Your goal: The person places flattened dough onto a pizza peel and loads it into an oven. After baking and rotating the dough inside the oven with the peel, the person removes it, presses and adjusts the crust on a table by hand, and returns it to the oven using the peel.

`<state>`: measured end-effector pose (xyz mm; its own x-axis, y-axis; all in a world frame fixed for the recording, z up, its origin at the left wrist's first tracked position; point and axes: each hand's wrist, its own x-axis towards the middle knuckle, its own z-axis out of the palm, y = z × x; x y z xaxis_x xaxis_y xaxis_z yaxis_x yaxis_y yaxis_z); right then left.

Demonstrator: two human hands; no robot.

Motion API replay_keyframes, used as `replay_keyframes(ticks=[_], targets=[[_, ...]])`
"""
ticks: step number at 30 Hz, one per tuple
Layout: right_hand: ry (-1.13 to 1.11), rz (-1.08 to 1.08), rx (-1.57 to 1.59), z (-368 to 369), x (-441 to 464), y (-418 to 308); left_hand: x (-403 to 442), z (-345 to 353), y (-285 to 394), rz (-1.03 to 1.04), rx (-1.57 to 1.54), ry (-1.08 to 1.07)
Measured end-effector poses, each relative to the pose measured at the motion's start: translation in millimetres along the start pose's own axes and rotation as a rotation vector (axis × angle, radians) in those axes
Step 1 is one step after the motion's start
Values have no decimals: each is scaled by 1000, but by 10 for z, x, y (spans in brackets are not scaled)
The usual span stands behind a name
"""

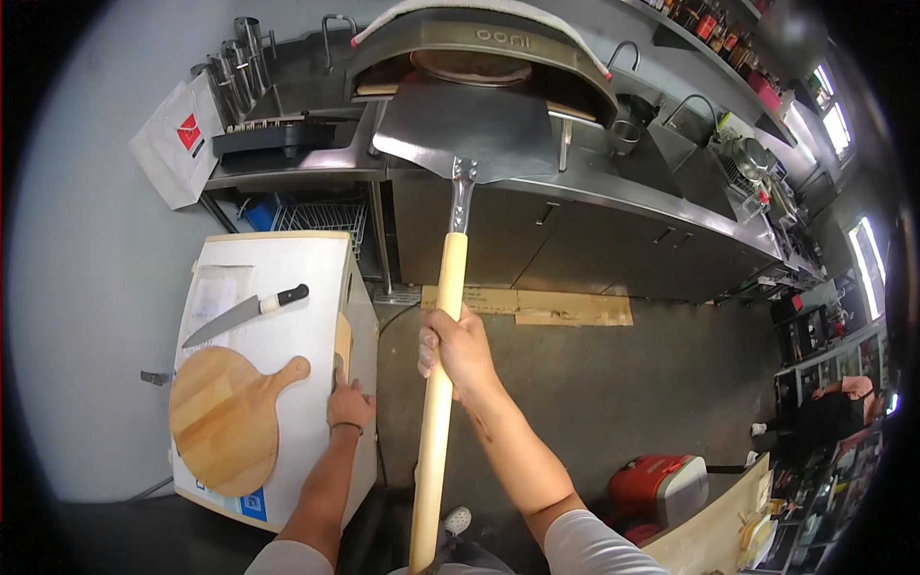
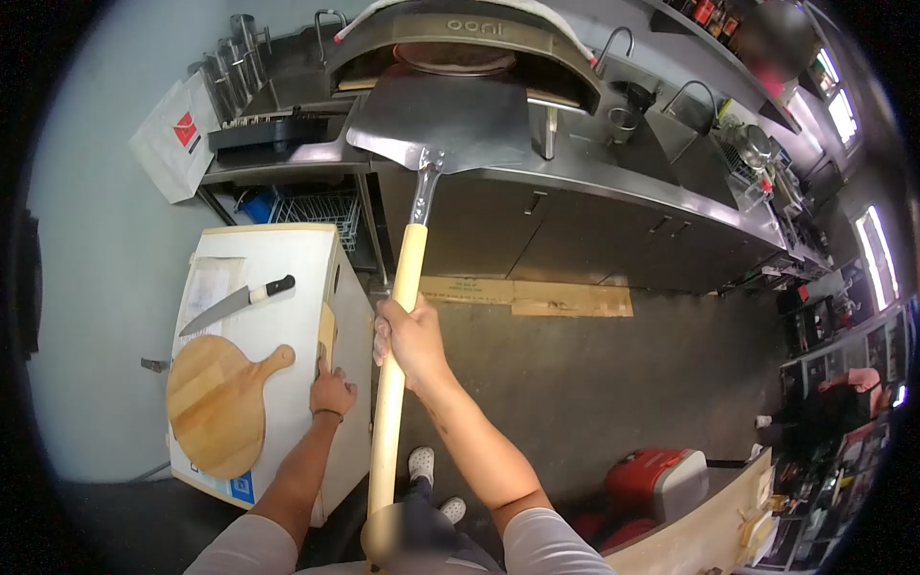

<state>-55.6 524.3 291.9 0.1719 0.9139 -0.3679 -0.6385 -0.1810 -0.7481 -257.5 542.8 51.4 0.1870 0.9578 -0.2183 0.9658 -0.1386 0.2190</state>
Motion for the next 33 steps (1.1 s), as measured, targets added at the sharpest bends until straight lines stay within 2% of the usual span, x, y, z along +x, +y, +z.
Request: replay_keyframes(ticks=[6, 9, 11, 13, 15, 16, 18, 21, 22, 26, 27, 33], targets=[[3, -6, -12, -167, -288, 78, -36, -9, 38, 0, 27, -2], [-73, -68, 17, -32, -137, 33, -7, -20, 36, 11, 14, 35], [-111, -125, 99, 149, -28, 22, -24, -64, 76, -110, -128, -9], [-74, -151, 123, 374, 73, -10, 250, 686, -398, 56, -8, 125], [-22, -197, 142, 610, 297, -88, 12, 210, -85, 136, 4, 219], [-14, -197, 195, 729, 441, -117, -13, 33, 30, 14, 67, 44], [-19, -218, 243, 806, 551, -188, -23, 16, 27, 12, 30, 88], [-31, -192, 230, 573, 418, -87, -39, 75, 14, 65, -16, 170], [-23, -170, 217, 482, 303, -83, 215, 618, -332, -35, -316, 179], [-42, -200, 293, 555, 333, 13, -64, -29, 53, 60, -10, 96], [-40, -231, 348, 643, 404, -1, -49, -63, 70, -26, -23, 5], [69, -276, 427, 1135, 982, -97, -36, -13, 14, 12, -22, 57]])
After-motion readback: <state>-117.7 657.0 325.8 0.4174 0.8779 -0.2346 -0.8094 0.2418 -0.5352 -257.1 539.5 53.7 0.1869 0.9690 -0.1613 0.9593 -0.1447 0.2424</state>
